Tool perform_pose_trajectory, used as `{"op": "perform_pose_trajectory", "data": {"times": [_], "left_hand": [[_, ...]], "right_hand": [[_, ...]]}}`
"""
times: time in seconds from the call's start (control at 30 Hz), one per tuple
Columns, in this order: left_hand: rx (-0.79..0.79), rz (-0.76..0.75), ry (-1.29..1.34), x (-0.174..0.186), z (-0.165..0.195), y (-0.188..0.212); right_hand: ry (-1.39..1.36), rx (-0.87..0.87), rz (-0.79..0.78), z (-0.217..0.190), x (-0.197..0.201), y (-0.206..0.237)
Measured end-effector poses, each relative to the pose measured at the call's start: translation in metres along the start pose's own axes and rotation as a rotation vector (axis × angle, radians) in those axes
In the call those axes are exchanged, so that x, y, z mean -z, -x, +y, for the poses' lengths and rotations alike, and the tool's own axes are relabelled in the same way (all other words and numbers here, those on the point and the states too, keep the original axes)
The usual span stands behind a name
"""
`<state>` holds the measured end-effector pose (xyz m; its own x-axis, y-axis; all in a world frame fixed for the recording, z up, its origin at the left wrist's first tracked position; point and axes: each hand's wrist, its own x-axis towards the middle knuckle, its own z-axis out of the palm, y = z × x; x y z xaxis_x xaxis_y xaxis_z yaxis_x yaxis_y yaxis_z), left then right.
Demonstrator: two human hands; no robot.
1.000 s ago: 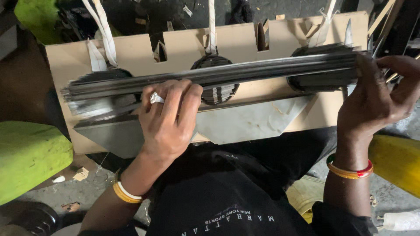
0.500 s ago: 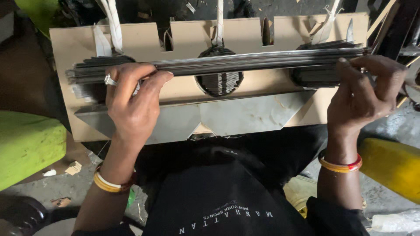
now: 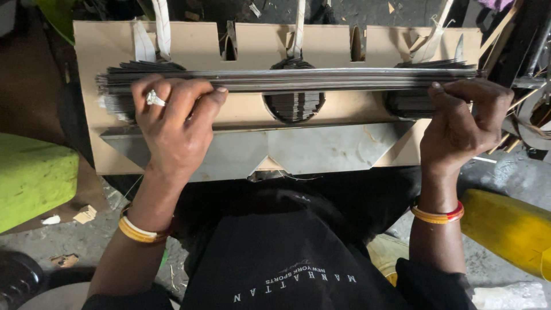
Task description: The person sits with a wooden jig on their lap holding round forms, aligns a long bundle of thin dark sticks across the forms, and ties the bundle with white ribbon strips. They reposition and press the bundle, working it along the jig to shape and secure the tied stick bundles.
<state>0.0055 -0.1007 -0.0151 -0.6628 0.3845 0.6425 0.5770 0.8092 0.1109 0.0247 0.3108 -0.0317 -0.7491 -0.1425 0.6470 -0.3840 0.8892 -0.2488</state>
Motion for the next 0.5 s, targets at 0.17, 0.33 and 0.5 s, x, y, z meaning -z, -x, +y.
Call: {"op": "perform_pose_trajectory", "data": {"times": [0.17,0.33,0.5], "left_hand": [[-0.161,0.038,-0.200,-0.005,-0.002,0.000],[-0.151,-0.040,-0.330,0.000,0.003,0.006],[0.083,-0.342,0.183,0.021,0.030,0.022]], "right_hand": [[0.060,0.068,0.029,0.006,-0.008,0.002],[0.170,0.138,-0.031,-0.019,0.003,-0.012],[-0.147,-0.091,-0.362,-0.114,0.009,-0.013]]}}
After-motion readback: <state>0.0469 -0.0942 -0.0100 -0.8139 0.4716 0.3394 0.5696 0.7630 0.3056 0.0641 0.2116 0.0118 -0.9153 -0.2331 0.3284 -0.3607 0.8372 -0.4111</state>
